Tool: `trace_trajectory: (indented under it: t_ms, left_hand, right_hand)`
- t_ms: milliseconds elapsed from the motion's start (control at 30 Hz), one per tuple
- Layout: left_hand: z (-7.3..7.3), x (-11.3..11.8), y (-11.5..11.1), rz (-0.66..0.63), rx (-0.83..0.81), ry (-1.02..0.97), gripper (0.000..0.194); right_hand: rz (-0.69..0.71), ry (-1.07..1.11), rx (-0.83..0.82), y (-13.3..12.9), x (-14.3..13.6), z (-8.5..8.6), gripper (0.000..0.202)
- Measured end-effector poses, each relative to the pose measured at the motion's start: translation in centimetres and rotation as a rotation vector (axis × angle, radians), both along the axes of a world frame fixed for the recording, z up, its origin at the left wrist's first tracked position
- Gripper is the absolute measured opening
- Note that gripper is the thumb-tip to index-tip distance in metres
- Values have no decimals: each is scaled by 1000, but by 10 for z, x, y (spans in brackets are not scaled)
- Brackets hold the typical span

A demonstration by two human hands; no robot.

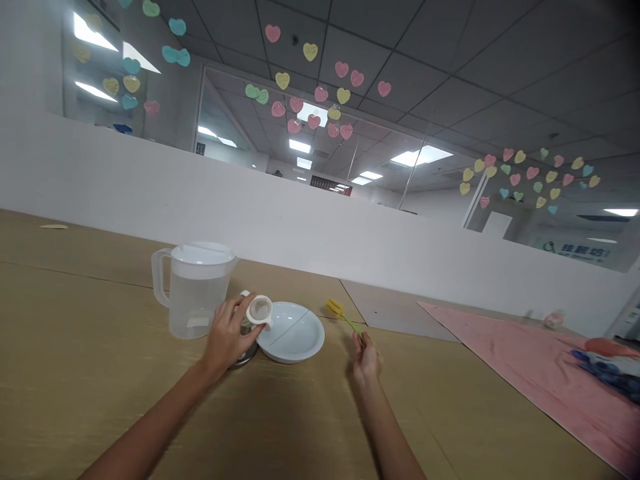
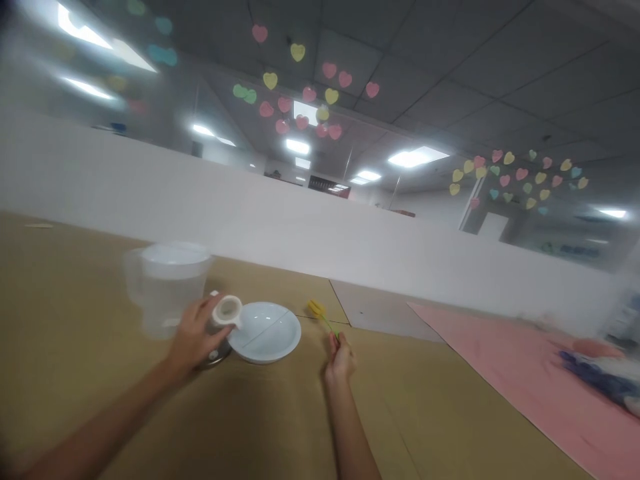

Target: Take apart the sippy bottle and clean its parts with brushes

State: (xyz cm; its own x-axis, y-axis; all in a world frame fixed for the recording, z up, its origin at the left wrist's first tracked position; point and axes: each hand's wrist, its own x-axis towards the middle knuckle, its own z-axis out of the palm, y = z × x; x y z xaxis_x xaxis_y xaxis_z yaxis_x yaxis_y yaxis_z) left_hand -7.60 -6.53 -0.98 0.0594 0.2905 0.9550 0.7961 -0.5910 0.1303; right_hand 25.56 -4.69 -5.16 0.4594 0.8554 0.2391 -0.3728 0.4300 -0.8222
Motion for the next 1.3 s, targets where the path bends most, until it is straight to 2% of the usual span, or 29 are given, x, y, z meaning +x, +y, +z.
trace_trajectory:
  t_ms: [133, 233, 333, 433, 600, 800, 833, 900, 967, 1000, 1067, 1100, 1300]
  left_hand:
    - [-6, 11, -12, -255, -83, -79, 56]
    - [-17, 25, -24, -448, -69, -3, 60]
    - [-30, 40, -34, -627, -145, 95, 66]
    - [-38, 50, -39, -698, -243, 166, 68]
    - [-39, 55, -43, -648, -234, 273, 68]
    - [-31, 50, -36, -600, -167, 426, 84]
    - [-30, 46, -33, -601, -152, 436, 82]
    - [-28, 36, -25, -592, -139, 408, 64]
    - [-25, 23, -15, -492, -171, 306, 36]
    - [-25, 17, -9, -393, -203, 238, 28]
    - [-25, 4, 1, -184, -276, 136, 26]
    - [-25, -2, 7, -130, -301, 113, 26]
    - [-31, -22, 24, 7, -440, 102, 20]
  right_hand:
    - [-189, -191, -146, 0, -17, -10, 12]
    - [-230, -428, -229, -4, -32, -14, 12]
    - [-258, -667, -261, -10, -41, -13, 15]
    - [-284, -867, -298, -15, -45, -11, 17]
    - [-308, -1107, -369, -17, -46, -9, 17]
    - [-292, -1276, -424, -17, -47, -8, 19]
    - [-288, -1291, -428, -17, -47, -7, 20]
    - [-278, -1317, -431, -17, -47, -7, 21]
    - [-269, -1338, -427, -17, -46, -7, 22]
    - [-265, -1347, -425, -17, -46, -6, 22]
    - [-258, -1364, -417, -17, -46, -6, 22]
    - [-256, -1370, -413, -17, -46, -6, 22]
    - [-261, -1385, -416, -17, -46, -5, 23]
